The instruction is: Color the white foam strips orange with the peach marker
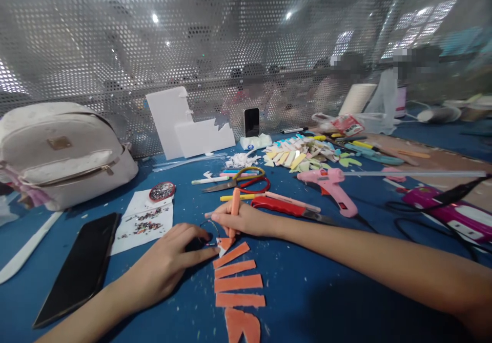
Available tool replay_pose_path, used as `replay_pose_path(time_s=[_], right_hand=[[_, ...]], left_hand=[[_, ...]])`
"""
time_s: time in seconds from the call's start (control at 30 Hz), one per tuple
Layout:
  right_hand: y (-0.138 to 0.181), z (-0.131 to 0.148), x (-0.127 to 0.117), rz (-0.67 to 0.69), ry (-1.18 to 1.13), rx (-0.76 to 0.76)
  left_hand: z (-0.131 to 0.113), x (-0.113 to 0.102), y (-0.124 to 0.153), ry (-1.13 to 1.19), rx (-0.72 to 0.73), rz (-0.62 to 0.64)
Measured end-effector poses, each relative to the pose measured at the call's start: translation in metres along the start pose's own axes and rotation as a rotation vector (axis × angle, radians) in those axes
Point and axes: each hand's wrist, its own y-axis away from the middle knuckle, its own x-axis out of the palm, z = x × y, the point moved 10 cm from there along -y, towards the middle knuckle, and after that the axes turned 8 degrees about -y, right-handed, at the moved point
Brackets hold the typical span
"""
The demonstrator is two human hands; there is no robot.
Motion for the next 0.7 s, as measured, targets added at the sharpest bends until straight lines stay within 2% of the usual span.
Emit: replay_pose_path(time_s=[0.47, 0.7], right_hand=[[0.000, 0.003, 0.000, 0.000, -0.026, -0.032], [0.002, 0.019, -0.011, -0.096, -0.113, -0.111]], left_hand=[[0.000, -0.001, -0.001, -0.005, -0.001, -0.012], [0.001, -0.002, 0.001, 0.007, -0.014, -0.025]])
